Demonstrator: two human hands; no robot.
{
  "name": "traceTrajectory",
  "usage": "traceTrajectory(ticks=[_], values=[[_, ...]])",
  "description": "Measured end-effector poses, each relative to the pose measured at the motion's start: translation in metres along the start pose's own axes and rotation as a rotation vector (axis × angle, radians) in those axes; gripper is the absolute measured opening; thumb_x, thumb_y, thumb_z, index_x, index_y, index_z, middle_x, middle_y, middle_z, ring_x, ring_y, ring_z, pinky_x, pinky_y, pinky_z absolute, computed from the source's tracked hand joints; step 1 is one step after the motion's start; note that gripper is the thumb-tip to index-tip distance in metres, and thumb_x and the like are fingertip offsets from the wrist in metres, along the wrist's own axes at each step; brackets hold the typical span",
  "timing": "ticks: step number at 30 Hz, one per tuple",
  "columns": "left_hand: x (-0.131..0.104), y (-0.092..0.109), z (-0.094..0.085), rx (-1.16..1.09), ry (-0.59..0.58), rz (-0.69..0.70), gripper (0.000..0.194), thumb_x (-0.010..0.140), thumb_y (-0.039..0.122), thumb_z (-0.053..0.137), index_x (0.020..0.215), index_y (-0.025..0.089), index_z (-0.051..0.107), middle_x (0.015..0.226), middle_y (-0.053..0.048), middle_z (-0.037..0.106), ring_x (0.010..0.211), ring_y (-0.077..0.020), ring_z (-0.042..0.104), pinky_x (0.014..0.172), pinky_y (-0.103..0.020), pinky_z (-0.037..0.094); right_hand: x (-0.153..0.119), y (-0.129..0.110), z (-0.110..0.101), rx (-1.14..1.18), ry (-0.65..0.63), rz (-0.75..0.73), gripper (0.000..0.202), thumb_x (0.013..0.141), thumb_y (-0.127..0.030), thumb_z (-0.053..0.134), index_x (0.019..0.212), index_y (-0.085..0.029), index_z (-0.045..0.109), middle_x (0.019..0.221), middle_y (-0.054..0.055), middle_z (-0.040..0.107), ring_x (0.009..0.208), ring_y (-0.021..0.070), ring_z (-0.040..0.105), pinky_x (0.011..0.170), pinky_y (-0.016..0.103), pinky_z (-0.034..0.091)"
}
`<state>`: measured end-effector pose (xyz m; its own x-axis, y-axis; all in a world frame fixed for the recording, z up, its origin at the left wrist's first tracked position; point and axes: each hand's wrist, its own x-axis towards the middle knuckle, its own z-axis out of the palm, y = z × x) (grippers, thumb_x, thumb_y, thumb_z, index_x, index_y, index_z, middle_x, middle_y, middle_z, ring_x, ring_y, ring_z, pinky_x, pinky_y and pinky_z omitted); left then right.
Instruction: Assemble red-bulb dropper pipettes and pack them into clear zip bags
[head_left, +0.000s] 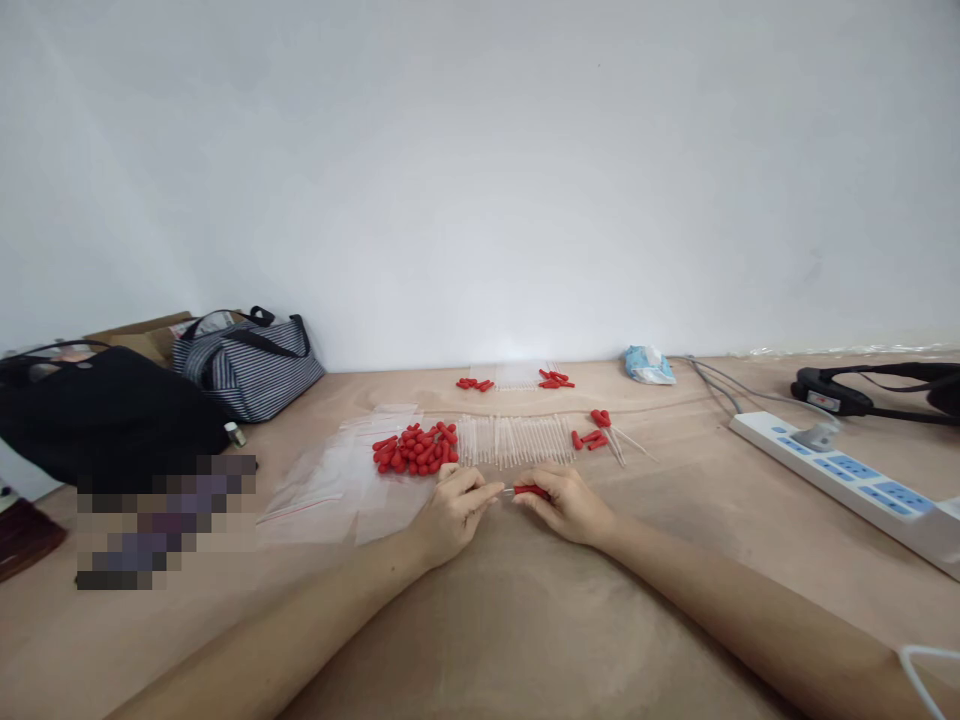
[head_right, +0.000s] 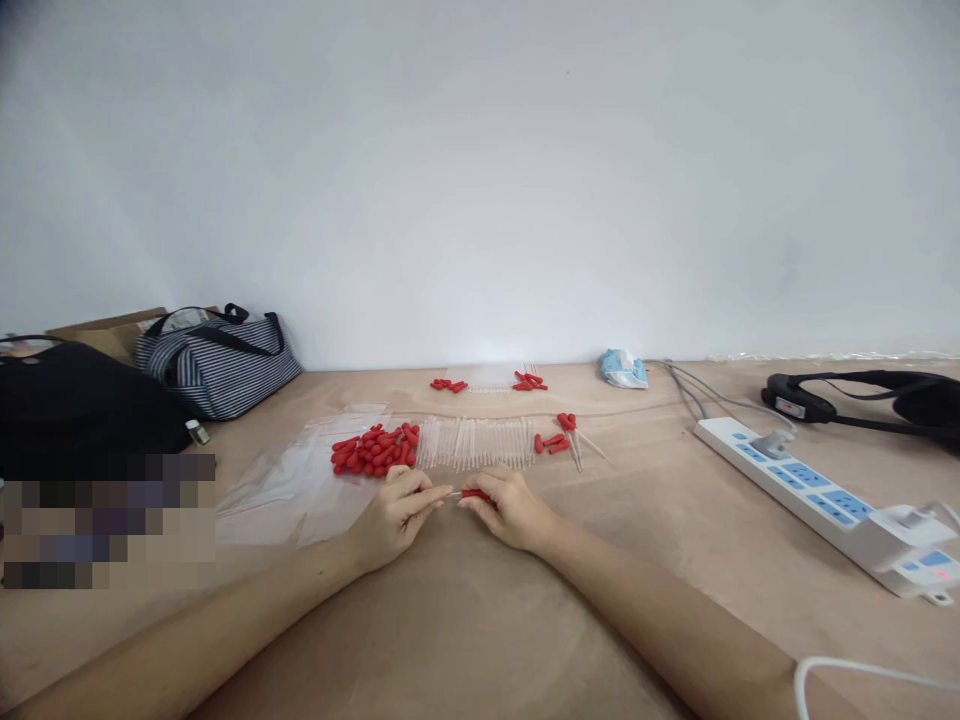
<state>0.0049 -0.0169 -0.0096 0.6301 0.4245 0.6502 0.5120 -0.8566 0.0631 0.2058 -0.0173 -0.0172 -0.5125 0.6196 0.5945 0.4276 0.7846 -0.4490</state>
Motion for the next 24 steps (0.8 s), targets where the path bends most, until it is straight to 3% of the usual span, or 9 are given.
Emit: traceTrajectory(ticks=[4,8,12,15,19,24], values=[[0.002,0.001,-0.002,-0.024,-0.017,-0.086,0.023,0.087,0.019,0.039,0.093,0.016,0.061,0.068,-0.002,0.056,0.063,-0.0132,0.050,0.064,-0.028,0.034,0.004,0.004,0.002,0.237,0.032,0.192,0.019,0.077,-0.036,0.053,0.080,-0.018,0.058,0.073,0.003,0.062,0.067,0.0136,0.055,0.065,0.028,0.042],[0.005,0.005,-0.004,-0.098,0.002,-0.222,0.020,0.086,0.021,0.041,0.096,0.016,0.057,0.071,-0.002,0.059,0.065,-0.0136,0.053,0.064,-0.027,0.038,0.010,0.003,0.007,0.669,0.144,0.480,0.039,0.061,-0.041,0.067,0.090,-0.018,0.054,0.060,-0.004,0.055,0.051,0.0092,0.048,0.052,0.023,0.040],[0.005,0.008,-0.002,-0.170,0.025,-0.331,0.012,0.083,0.023,0.045,0.092,0.017,0.051,0.073,-0.001,0.061,0.068,-0.0144,0.055,0.063,-0.026,0.042,0.014,-0.012,0.016,0.926,0.181,0.536,0.029,0.060,-0.040,0.068,0.070,-0.017,0.054,0.060,-0.003,0.054,0.055,0.0080,0.048,0.057,0.022,0.039],[0.004,0.009,0.000,-0.241,0.015,-0.330,0.012,0.082,0.025,0.048,0.090,0.017,0.045,0.075,-0.001,0.060,0.070,-0.0144,0.057,0.066,-0.027,0.043,0.018,-0.016,0.020,1.007,0.247,0.549,0.026,0.064,-0.040,0.065,0.072,-0.018,0.055,0.065,-0.002,0.057,0.056,0.0080,0.048,0.058,0.022,0.039],[0.004,0.010,-0.002,-0.219,-0.033,-0.339,0.030,0.077,0.030,0.055,0.101,0.017,0.040,0.084,-0.004,0.061,0.079,-0.0176,0.057,0.073,-0.033,0.042,0.025,0.007,0.002,0.835,0.335,0.569,0.026,0.068,-0.043,0.058,0.073,-0.017,0.055,0.066,0.000,0.059,0.053,0.0086,0.047,0.054,0.023,0.038],[0.006,0.010,-0.005,-0.141,-0.108,-0.351,0.027,0.075,0.023,0.054,0.100,0.018,0.044,0.091,-0.005,0.060,0.085,-0.0201,0.054,0.076,-0.036,0.039,0.022,0.055,-0.049,0.227,0.367,0.701,0.023,0.069,-0.035,0.054,0.079,-0.015,0.059,0.071,0.004,0.063,0.059,0.0140,0.055,0.054,0.025,0.039]])
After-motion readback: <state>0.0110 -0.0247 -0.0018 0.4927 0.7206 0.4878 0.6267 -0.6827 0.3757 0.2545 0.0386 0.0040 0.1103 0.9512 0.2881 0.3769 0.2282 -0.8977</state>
